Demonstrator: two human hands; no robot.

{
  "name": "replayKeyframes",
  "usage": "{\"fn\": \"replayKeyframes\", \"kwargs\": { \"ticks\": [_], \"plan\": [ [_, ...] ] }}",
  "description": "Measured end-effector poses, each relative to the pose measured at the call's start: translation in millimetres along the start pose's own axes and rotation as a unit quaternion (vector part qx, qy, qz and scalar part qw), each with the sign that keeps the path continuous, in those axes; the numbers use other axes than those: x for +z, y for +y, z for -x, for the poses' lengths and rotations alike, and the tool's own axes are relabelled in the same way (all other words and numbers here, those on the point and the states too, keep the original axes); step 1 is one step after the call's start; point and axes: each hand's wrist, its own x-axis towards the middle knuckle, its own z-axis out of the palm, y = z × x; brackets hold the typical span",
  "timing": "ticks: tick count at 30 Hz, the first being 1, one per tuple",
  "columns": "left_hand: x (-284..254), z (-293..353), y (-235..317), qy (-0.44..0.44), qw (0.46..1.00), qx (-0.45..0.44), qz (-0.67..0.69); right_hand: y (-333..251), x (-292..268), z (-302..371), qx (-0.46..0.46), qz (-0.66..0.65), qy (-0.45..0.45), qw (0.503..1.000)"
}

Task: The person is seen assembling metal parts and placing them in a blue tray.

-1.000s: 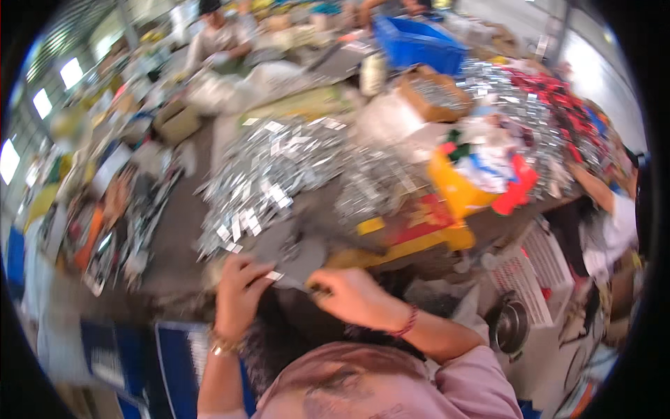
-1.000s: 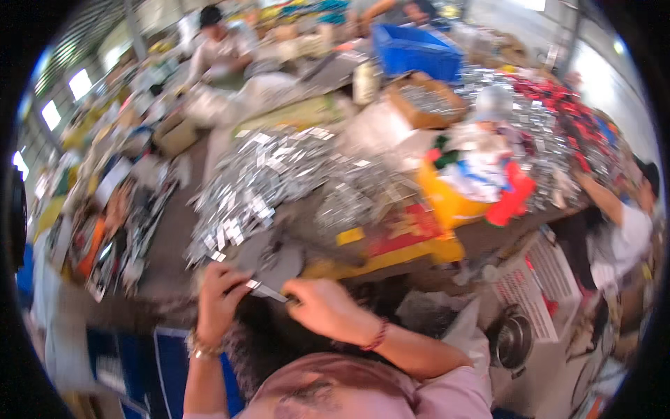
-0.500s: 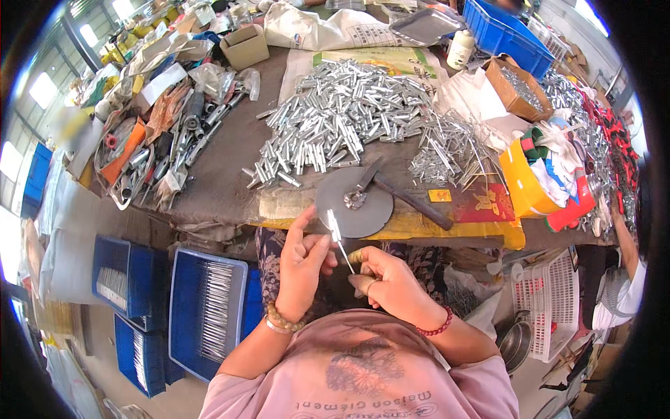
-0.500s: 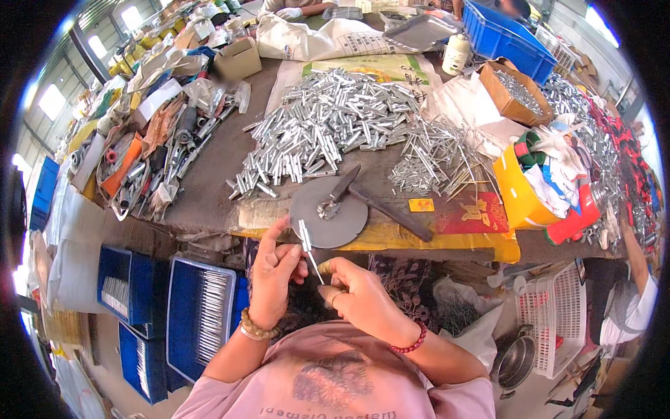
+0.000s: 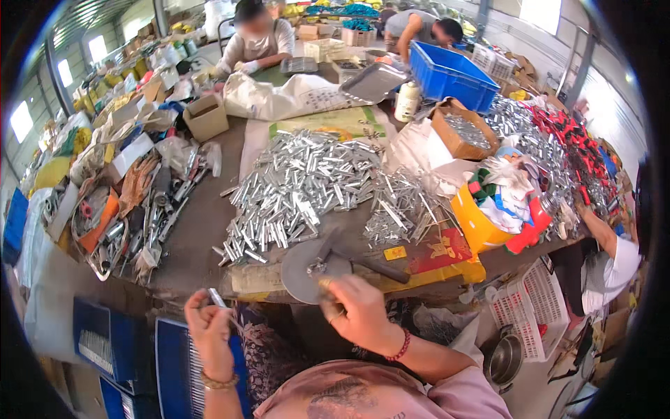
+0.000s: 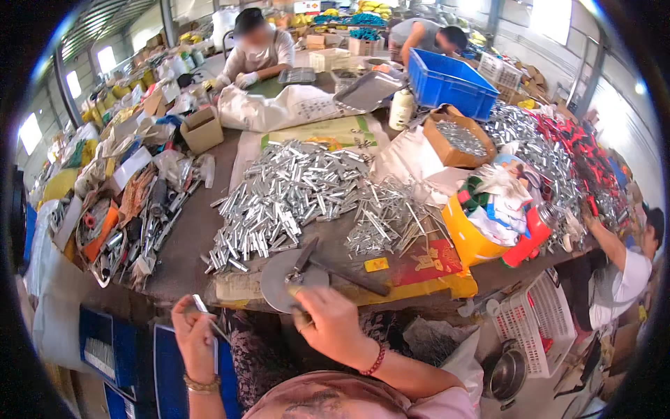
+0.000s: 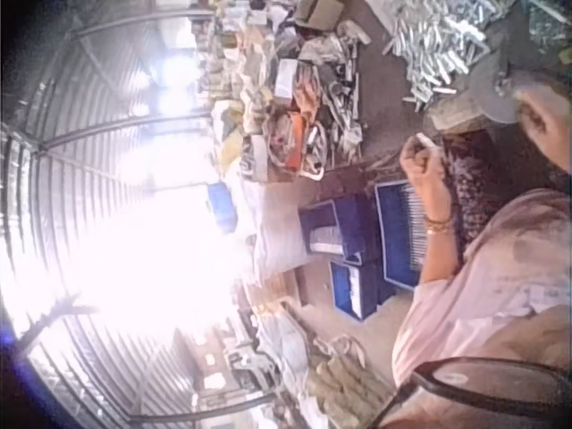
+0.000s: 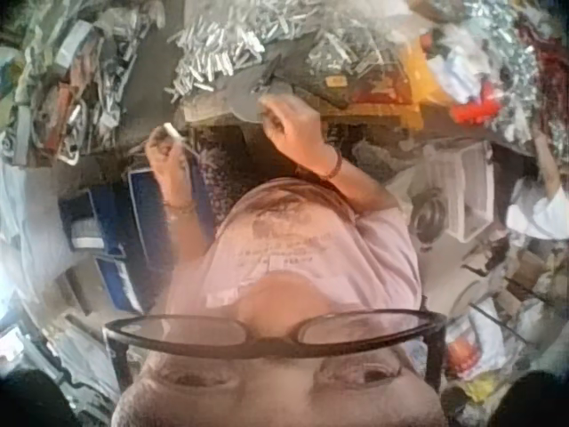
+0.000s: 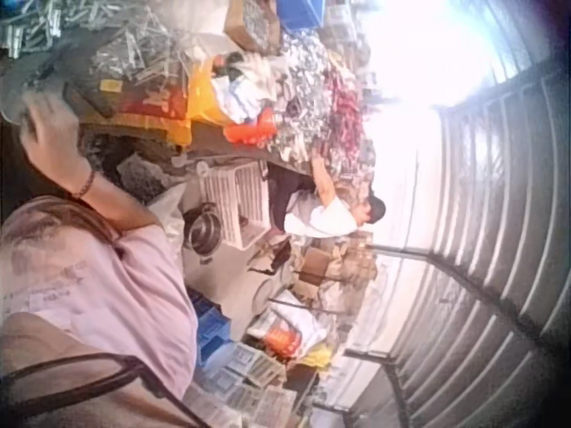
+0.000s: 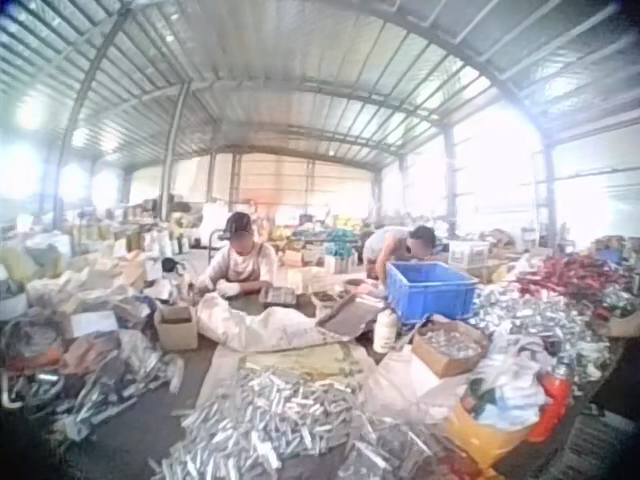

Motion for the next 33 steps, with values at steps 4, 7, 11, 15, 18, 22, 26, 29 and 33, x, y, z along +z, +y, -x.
{"fn": "replayKeyframes", "kwargs": {
  "ticks": [4,7,11,15,18,22,26,29,33],
  "plan": [
    [-85,-25,-33,0.128,0.991,0.032,-0.032,38,7,-18,-0.165,0.166,0.112,0.966],
    [-133,-28,-59,0.231,0.968,-0.012,-0.097,51,5,-17,-0.175,0.226,0.099,0.953],
    [-212,-8,-151,0.292,0.937,-0.143,-0.125,56,5,-15,-0.171,0.208,0.086,0.959],
    [-237,11,-211,0.338,0.908,-0.221,-0.107,54,7,-13,-0.15,0.214,0.072,0.963],
    [-265,-10,-254,0.354,0.896,-0.229,-0.144,54,8,-9,-0.127,0.21,0.079,0.966],
    [-270,-60,-271,0.356,0.904,-0.196,-0.134,52,8,-10,-0.123,0.234,0.081,0.961],
    [-303,-97,-311,0.379,0.876,-0.174,-0.244,50,8,-12,-0.122,0.236,0.078,0.961],
    [-315,-106,-317,0.359,0.878,-0.171,-0.267,48,6,-12,-0.113,0.206,0.074,0.969],
    [-262,-111,-279,0.329,0.83,-0.127,-0.432,46,4,-6,-0.095,0.243,0.069,0.963]
  ]
}}
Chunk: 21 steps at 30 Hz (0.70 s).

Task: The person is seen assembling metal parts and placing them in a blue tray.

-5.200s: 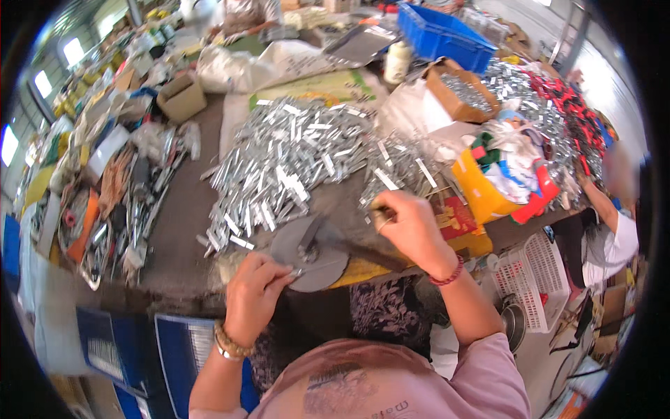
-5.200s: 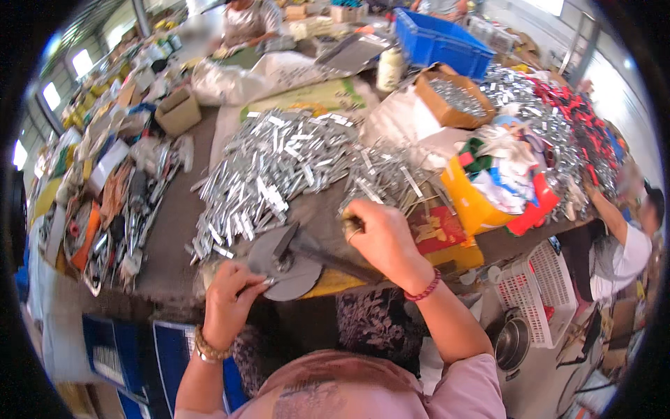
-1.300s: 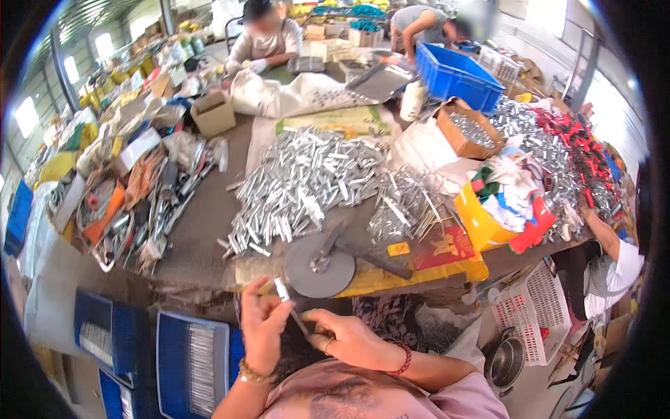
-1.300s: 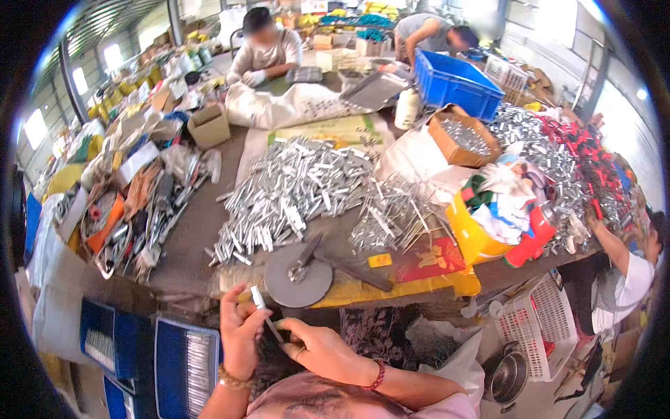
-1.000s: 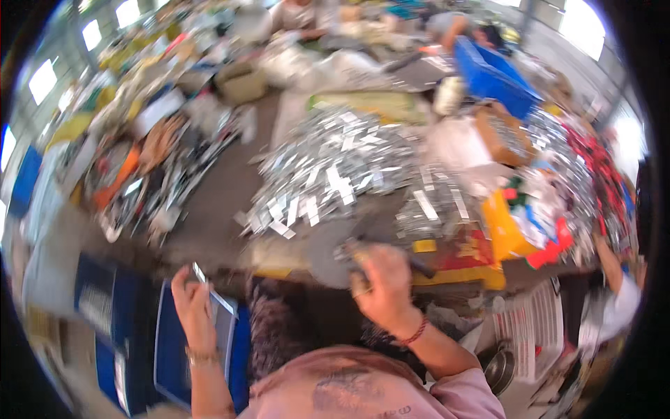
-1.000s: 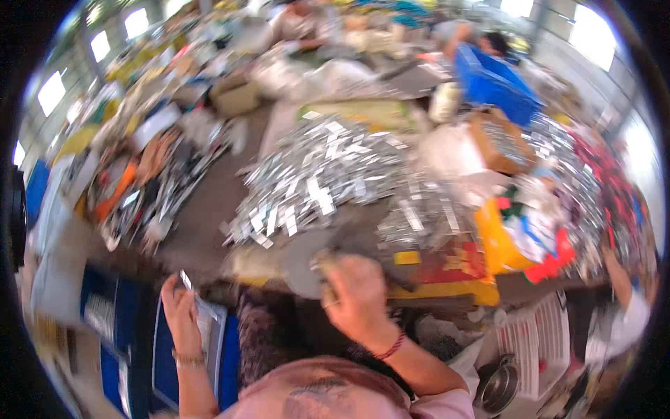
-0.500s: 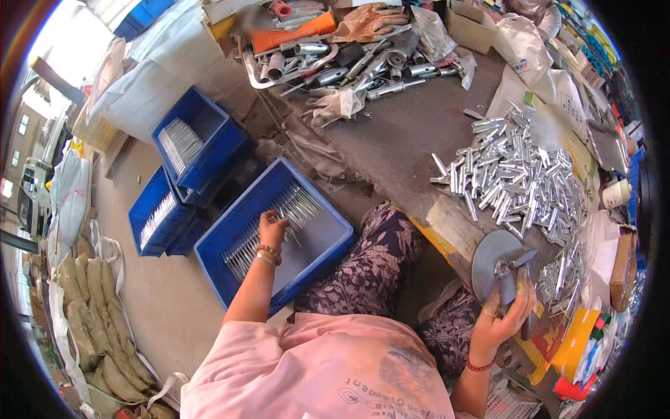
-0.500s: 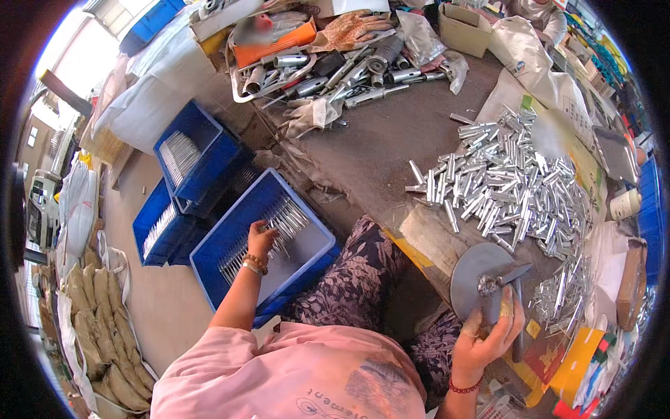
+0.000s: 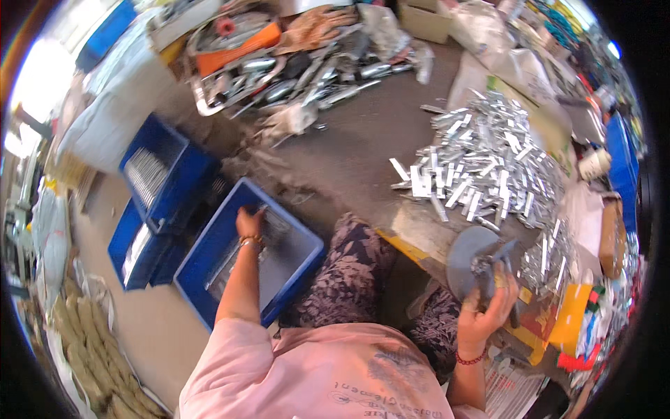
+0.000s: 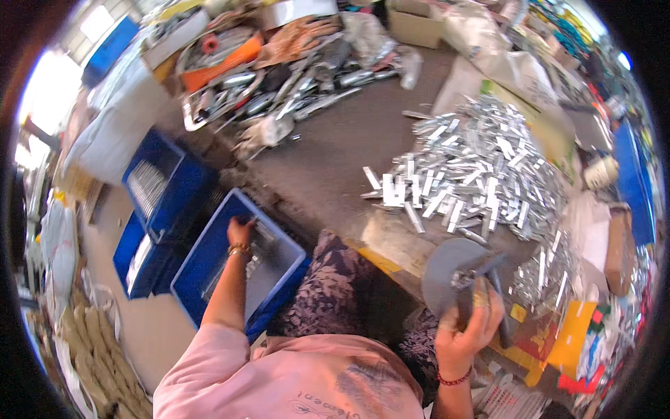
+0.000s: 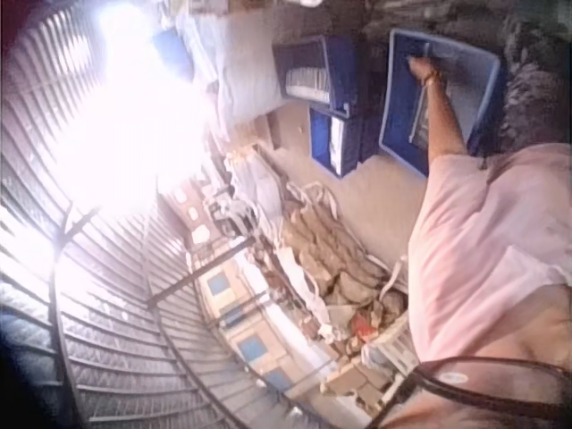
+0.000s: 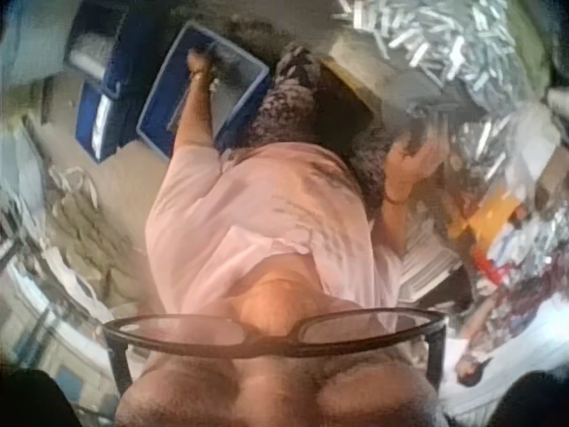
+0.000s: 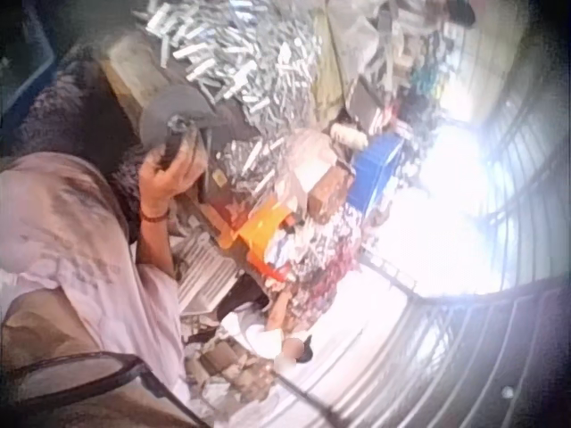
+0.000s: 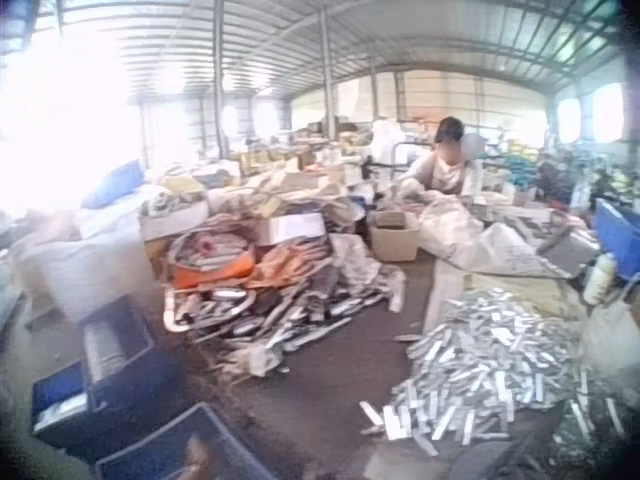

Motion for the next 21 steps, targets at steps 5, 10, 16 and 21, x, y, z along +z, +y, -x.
{"fn": "replayKeyframes", "kwargs": {
  "ticks": [5,10,16,21],
  "plan": [
    [-41,23,36,-0.045,0.998,-0.033,0.01,-3,8,-14,-0.018,-0.026,0.008,0.999],
    [-69,10,85,0.085,0.95,0.155,0.259,-10,2,-19,-0.024,-0.073,0.032,0.997],
    [-155,130,302,-0.141,0.862,0.428,0.231,-9,2,-17,-0.017,-0.09,0.034,0.995],
    [-126,161,370,-0.289,0.764,0.557,0.148,-5,-4,-12,-0.014,-0.124,0.024,0.992]
  ]
}}
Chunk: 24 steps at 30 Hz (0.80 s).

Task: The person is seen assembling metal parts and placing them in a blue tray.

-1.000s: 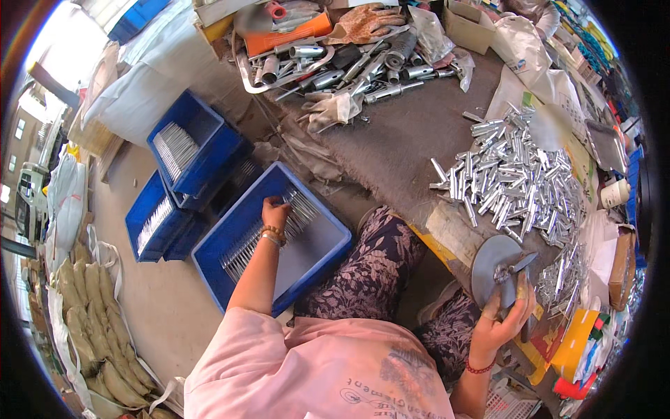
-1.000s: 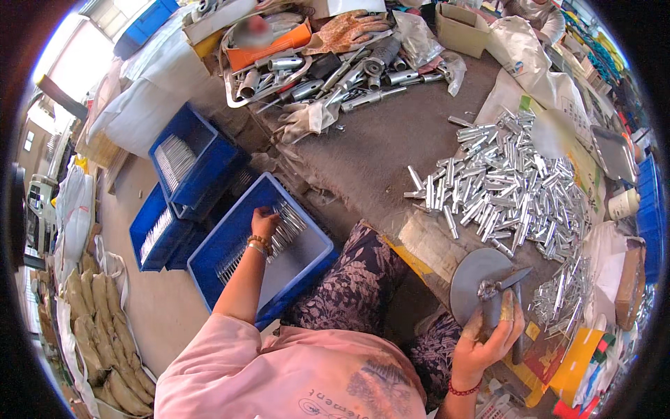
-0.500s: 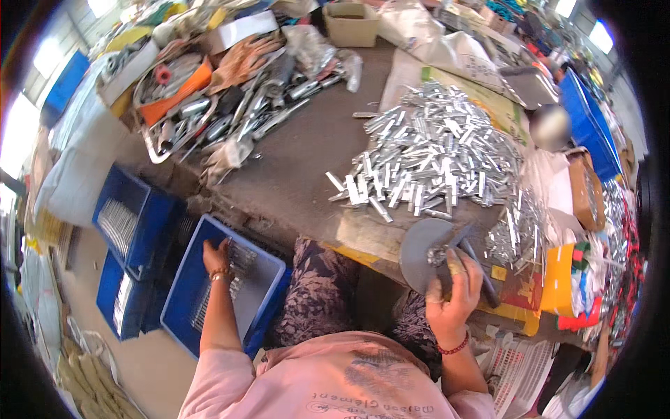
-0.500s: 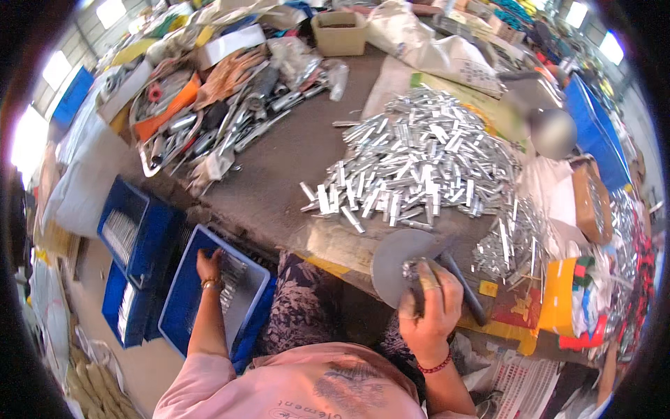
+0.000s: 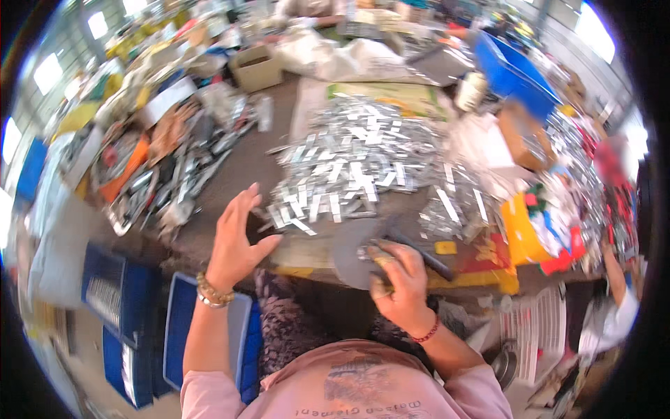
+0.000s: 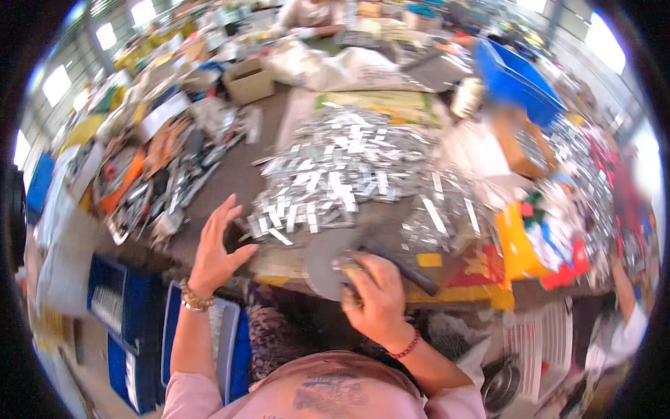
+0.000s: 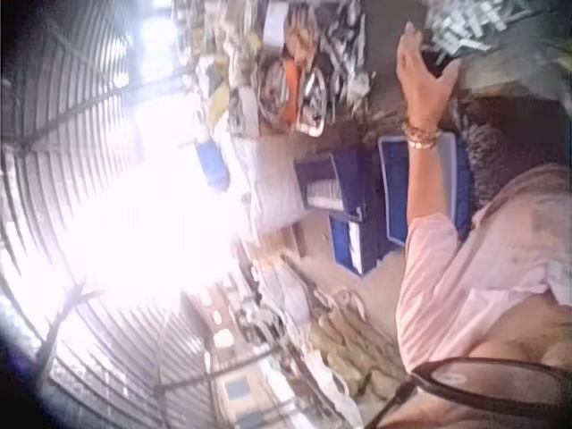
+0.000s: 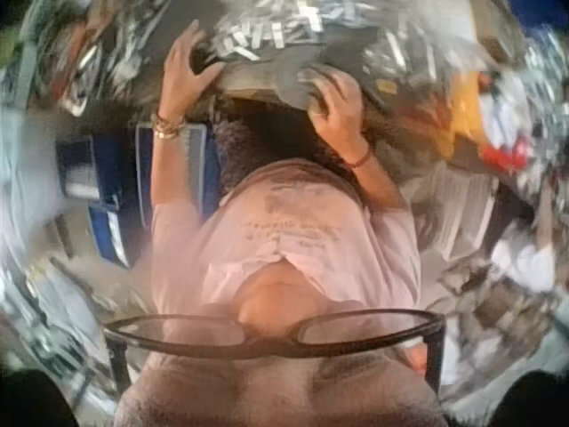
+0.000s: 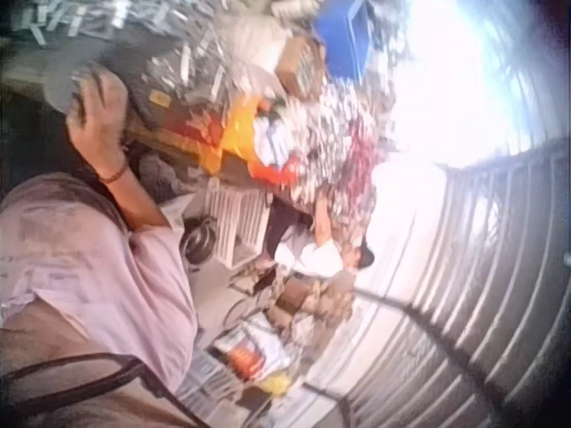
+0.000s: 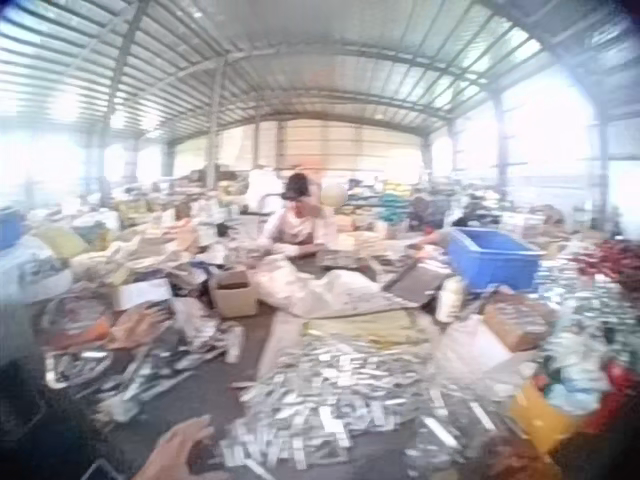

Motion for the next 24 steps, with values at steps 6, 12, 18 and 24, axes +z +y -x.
{"fn": "replayKeyframes", "kwargs": {
  "ticks": [6,12,18,24],
  "plan": [
    [14,-1,6,0.037,0.998,-0.039,-0.014,-9,-25,16,0.01,-0.023,0.02,0.999],
    [35,16,32,0.056,0.998,0.002,0.035,38,-87,-1,0.09,0.145,0.078,0.982],
    [57,26,79,0.027,0.998,0.063,-0.012,118,-136,-10,0.07,0.329,0.1,0.936],
    [70,24,104,0.012,0.987,0.139,-0.082,150,-134,-6,0.038,0.338,-0.019,0.94]
  ]
}}
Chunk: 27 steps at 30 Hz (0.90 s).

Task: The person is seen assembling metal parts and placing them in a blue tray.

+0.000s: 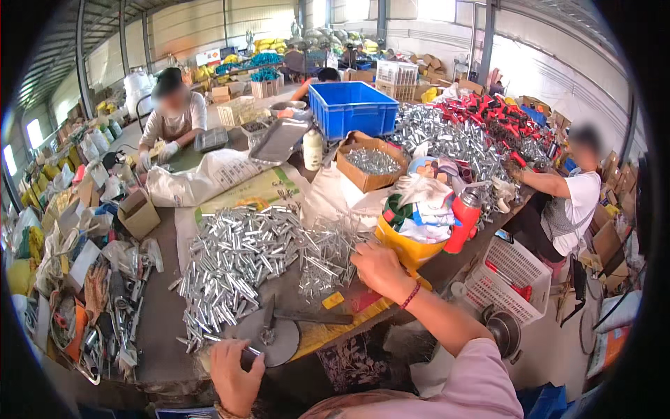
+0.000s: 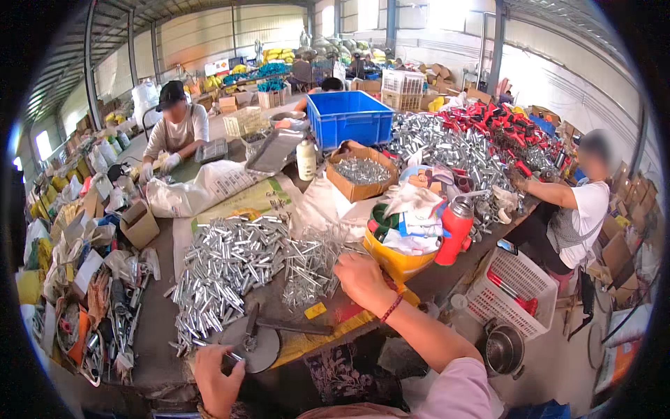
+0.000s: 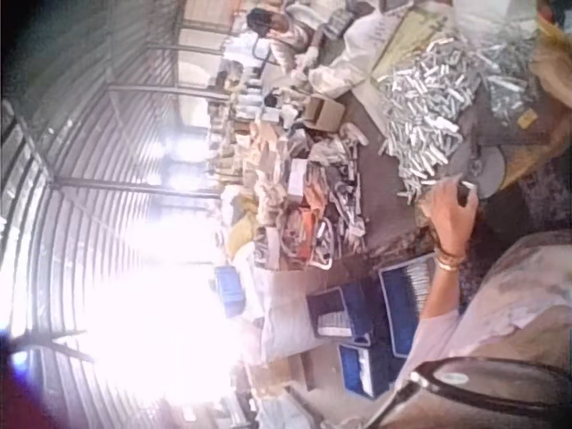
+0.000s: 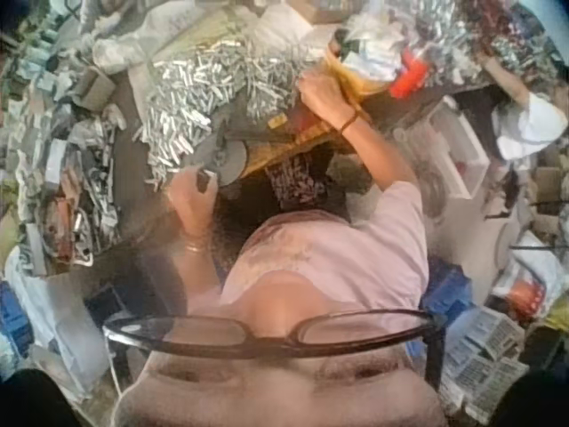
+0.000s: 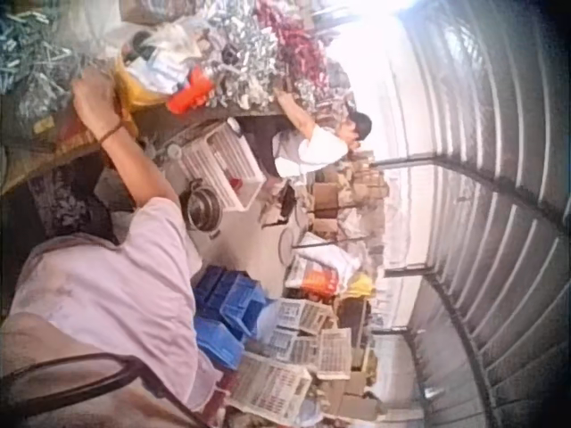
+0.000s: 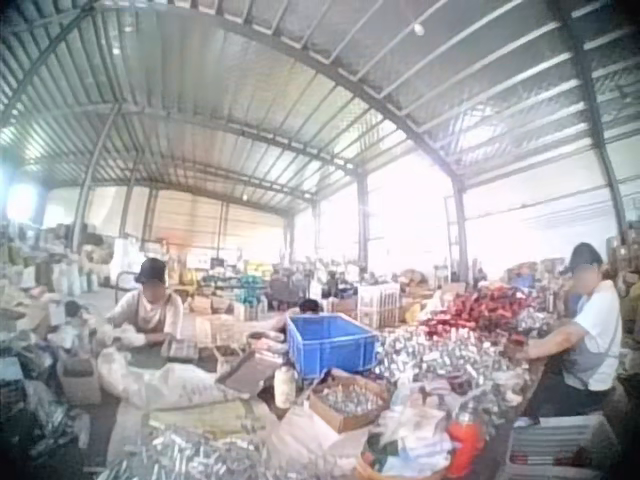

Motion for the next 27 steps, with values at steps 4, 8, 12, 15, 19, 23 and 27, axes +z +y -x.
{"fn": "replayKeyframes", "kwargs": {
  "ticks": [4,8,12,15,19,23,27],
  "plan": [
    [-5,10,1,-0.014,0.999,0.002,-0.037,-31,-24,-1,0.004,-0.078,-0.007,0.997],
    [-8,13,1,0.006,0.993,0.029,-0.11,-89,-38,-8,-0.013,-0.243,0.025,0.97],
    [2,7,-8,-0.021,0.999,-0.044,0.011,-137,-40,-6,-0.051,-0.324,-0.02,0.944],
    [1,-2,-8,-0.033,0.998,-0.038,0.044,-157,-41,-8,-0.092,-0.271,-0.043,0.957],
    [4,-3,-11,-0.04,0.995,-0.064,0.065,-169,-22,-5,-0.096,-0.285,-0.039,0.953],
    [0,3,-14,-0.05,0.993,-0.068,0.085,-180,-17,-5,-0.098,-0.289,-0.049,0.951],
    [0,6,-14,-0.055,0.992,-0.076,0.088,-186,-16,-4,-0.105,-0.302,-0.056,0.946]
  ]
}}
